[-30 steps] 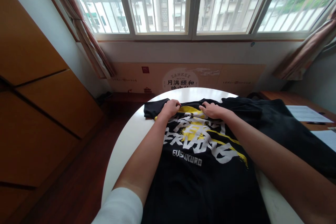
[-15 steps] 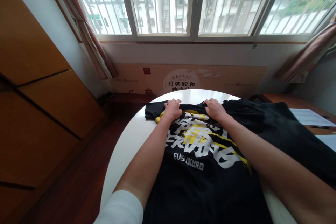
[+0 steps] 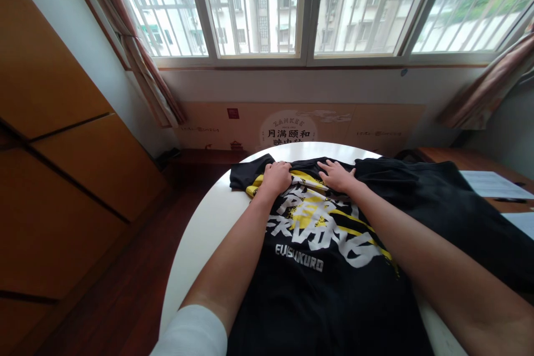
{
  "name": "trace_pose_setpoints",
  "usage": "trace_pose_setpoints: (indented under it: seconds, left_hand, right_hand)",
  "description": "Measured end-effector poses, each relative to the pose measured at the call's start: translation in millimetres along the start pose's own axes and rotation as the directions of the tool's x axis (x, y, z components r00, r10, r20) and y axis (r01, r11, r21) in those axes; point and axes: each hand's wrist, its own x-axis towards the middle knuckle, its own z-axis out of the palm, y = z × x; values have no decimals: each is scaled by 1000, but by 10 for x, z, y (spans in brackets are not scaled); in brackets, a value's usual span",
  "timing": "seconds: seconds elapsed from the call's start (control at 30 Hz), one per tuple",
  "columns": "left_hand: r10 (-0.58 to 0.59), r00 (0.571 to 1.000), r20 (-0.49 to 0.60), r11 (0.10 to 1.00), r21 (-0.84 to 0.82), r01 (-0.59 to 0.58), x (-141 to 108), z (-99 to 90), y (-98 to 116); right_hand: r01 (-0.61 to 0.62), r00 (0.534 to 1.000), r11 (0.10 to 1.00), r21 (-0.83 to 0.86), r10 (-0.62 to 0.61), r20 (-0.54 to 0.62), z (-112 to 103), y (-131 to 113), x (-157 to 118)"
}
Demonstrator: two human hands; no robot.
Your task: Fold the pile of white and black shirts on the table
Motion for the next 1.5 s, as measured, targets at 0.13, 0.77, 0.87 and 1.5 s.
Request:
trace_pose_setpoints:
  seconds: [0.13, 0.77, 0.87, 1.5]
  left_hand:
    - [-106, 984, 143, 992, -48, 114, 83, 95, -79]
    - [-244, 956, 162, 969, -1, 248, 688, 140, -476]
    - [-229, 960, 163, 973, 11, 231, 729, 132, -500]
    - [-165, 964, 210, 986, 30, 163, 942, 158, -619]
  right_hand:
    - [-51, 998, 998, -26, 52, 36, 29, 29, 12]
    - [-170, 984, 985, -15, 170, 45, -26, 99, 201]
    - [-155, 986, 987, -32, 157, 57, -78, 43, 157]
    - [873, 485, 475, 114, -870, -86, 665, -1421, -2716]
